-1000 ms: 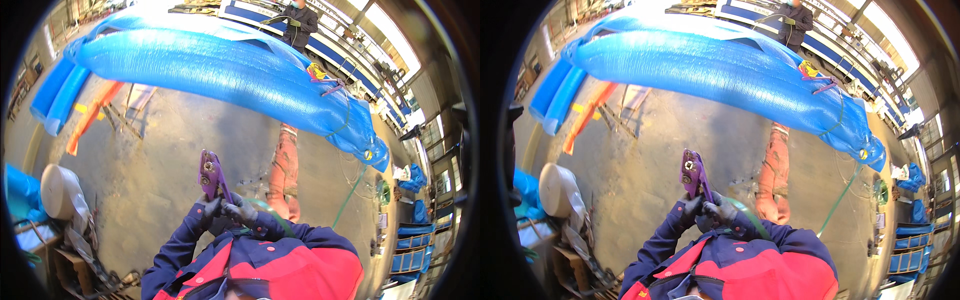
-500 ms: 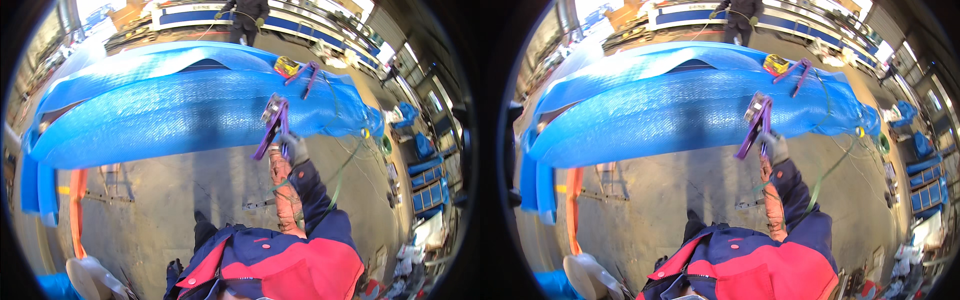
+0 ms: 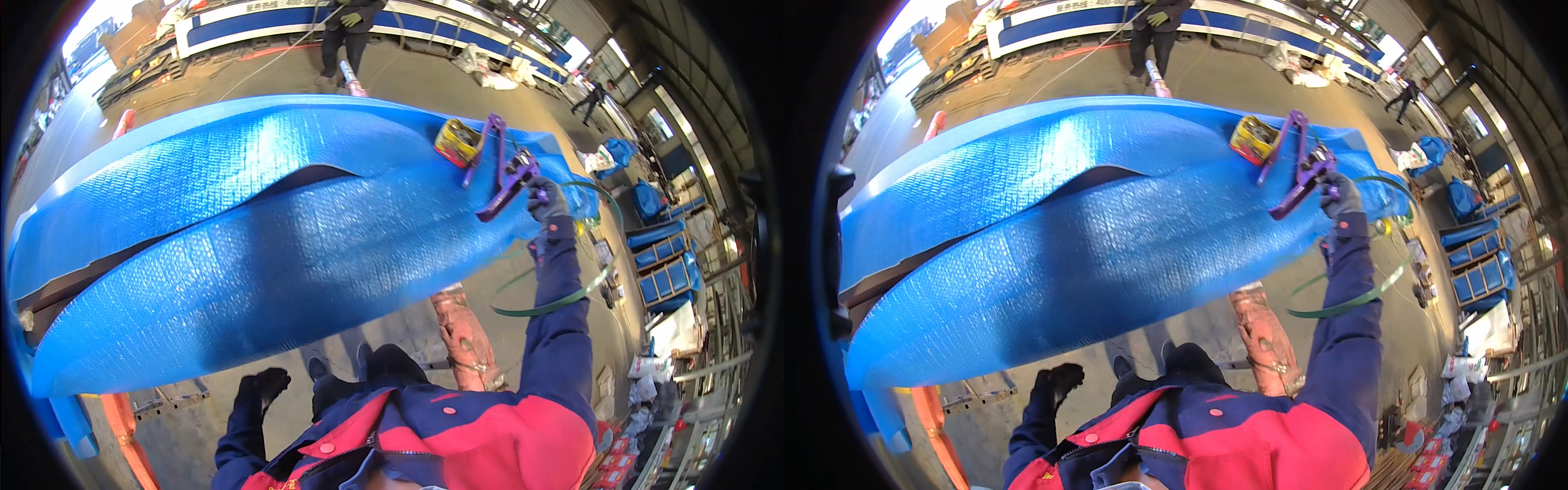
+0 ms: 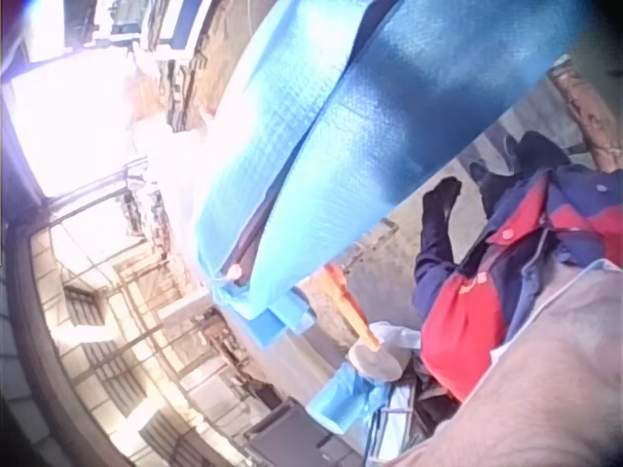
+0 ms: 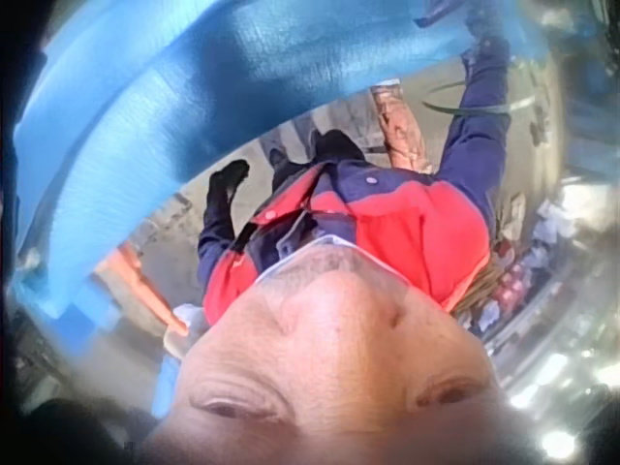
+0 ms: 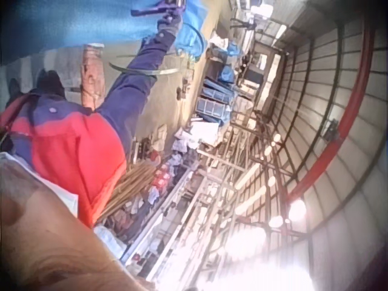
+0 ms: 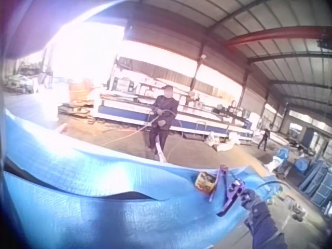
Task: The person secures a large blue-wrapped cylindrical object using green straps and a purple ratchet tensioner. They loop the strap around the object, thread it through the ratchet, and tighten it with assistance from a coworker. The process is repeated at multiple points along the object.
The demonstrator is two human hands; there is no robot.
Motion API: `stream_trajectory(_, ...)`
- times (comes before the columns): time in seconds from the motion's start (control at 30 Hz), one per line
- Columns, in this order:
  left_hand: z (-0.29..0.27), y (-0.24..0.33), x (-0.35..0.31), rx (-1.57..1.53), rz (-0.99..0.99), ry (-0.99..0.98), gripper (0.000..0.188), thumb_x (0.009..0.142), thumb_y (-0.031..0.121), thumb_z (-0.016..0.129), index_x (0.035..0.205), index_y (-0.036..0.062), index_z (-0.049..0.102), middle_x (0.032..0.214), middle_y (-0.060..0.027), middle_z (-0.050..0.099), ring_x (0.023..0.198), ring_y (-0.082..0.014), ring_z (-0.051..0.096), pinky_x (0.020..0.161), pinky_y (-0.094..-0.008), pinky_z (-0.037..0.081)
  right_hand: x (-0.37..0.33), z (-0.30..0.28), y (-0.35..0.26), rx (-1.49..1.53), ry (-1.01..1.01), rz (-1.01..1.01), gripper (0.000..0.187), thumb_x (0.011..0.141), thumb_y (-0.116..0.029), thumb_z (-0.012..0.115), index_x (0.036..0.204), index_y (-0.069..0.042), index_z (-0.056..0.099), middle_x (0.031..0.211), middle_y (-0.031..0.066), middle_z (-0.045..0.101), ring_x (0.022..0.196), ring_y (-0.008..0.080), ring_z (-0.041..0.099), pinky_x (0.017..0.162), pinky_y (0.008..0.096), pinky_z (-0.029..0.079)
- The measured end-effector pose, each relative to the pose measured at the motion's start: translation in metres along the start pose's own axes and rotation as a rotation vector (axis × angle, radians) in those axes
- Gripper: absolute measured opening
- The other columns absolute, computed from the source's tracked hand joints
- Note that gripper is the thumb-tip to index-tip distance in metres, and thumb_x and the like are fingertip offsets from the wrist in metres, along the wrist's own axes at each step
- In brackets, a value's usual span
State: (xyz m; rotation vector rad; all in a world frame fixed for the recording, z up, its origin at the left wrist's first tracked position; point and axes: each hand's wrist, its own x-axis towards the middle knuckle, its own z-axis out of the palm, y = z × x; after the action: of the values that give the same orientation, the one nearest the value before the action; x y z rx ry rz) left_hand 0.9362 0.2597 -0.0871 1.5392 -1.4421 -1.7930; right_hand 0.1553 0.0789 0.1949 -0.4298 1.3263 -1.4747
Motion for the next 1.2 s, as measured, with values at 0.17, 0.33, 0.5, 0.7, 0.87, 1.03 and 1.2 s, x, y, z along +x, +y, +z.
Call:
stream_trajectory(0.17, 0.003, 0.177, 0.032, 0.200, 0.287, 0.013, 0.031, 0.090, 0.011, 0.079, 0.117, -0.0028, 0.071, 0.106, -0.0133, 0.076, 0.096, -0.0201, 0.072, 0.088, -0.0346, 0.057, 0.129, -0.055, -0.054, 0.067, 0.130, 0.043, 0.011, 0.090, -0.017, 0.068, 0.088, -0.008, 0.063, 0.071, 0.0030, 0.062, 0.054, 0.0132, 0.057, 0.041, 0.0257, 0.037)
stream_trajectory(0.33, 0.016, 0.284, 0.037, 0.307, 0.455, 0.318, 0.046, 0.086, 0.009, 0.080, 0.128, 0.0005, 0.062, 0.115, -0.0163, 0.069, 0.104, -0.0282, 0.069, 0.090, -0.0374, 0.055, 0.252, -0.119, -0.075, -0.197, 0.086, 0.111, 0.017, 0.088, -0.025, 0.070, 0.087, -0.011, 0.062, 0.069, 0.0022, 0.062, 0.052, 0.0153, 0.054, 0.042, 0.0297, 0.039)
stream_trajectory(0.5, -0.019, 0.323, 0.045, 0.773, 0.441, 0.732, 0.056, 0.084, 0.007, 0.078, 0.136, 0.0016, 0.058, 0.123, -0.0191, 0.066, 0.114, -0.0358, 0.064, 0.098, -0.0420, 0.051, 0.272, -0.125, -0.061, -0.005, 0.185, 0.135, 0.037, 0.097, -0.046, 0.062, 0.093, -0.010, 0.068, 0.066, -0.0004, 0.063, 0.048, 0.0121, 0.051, 0.042, 0.0240, 0.035)
stream_trajectory(0.7, -0.078, 0.318, 0.095, 1.212, 0.444, 0.782, 0.074, 0.079, 0.032, 0.086, 0.143, 0.0083, 0.056, 0.139, -0.0178, 0.059, 0.126, -0.0395, 0.056, 0.107, -0.0502, 0.045, 0.125, -0.022, -0.018, -0.739, 0.508, -0.290, 0.048, 0.102, -0.048, 0.059, 0.121, -0.004, 0.066, 0.065, 0.0010, 0.059, 0.050, 0.0062, 0.047, 0.042, 0.0215, 0.033)
stream_trajectory(0.87, -0.113, 0.303, 0.144, 1.366, 0.486, 0.688, 0.080, 0.077, 0.050, 0.084, 0.143, 0.0130, 0.057, 0.138, -0.0141, 0.060, 0.132, -0.0375, 0.052, 0.110, -0.0527, 0.041, 0.015, 0.149, 0.046, -0.790, -0.269, -0.603, 0.033, 0.102, -0.009, 0.052, 0.133, -0.005, 0.063, 0.089, 0.0040, 0.065, 0.070, 0.0080, 0.058, 0.059, 0.0220, 0.048)
stream_trajectory(1.03, -0.132, 0.303, 0.148, 1.205, 0.502, 0.547, 0.062, 0.075, 0.050, 0.086, 0.119, 0.0110, 0.068, 0.105, -0.0117, 0.070, 0.101, -0.0335, 0.066, 0.094, -0.0465, 0.049, 0.003, 0.329, 0.091, -1.165, -0.772, -1.174, 0.045, 0.096, -0.016, 0.066, 0.141, -0.016, 0.059, 0.106, 0.0146, 0.063, 0.095, 0.0355, 0.064, 0.083, 0.0450, 0.054)
stream_trajectory(1.2, -0.133, 0.315, 0.105, 1.121, 1.018, 0.536, 0.043, 0.070, 0.041, 0.089, 0.091, 0.0105, 0.068, 0.086, -0.0061, 0.065, 0.085, -0.0285, 0.066, 0.082, -0.0437, 0.051, 0.065, 0.418, 0.151, -1.674, -1.006, -0.867, 0.048, 0.097, -0.032, 0.068, 0.143, -0.025, 0.060, 0.125, 0.0225, 0.059, 0.111, 0.0401, 0.062, 0.095, 0.0464, 0.052)
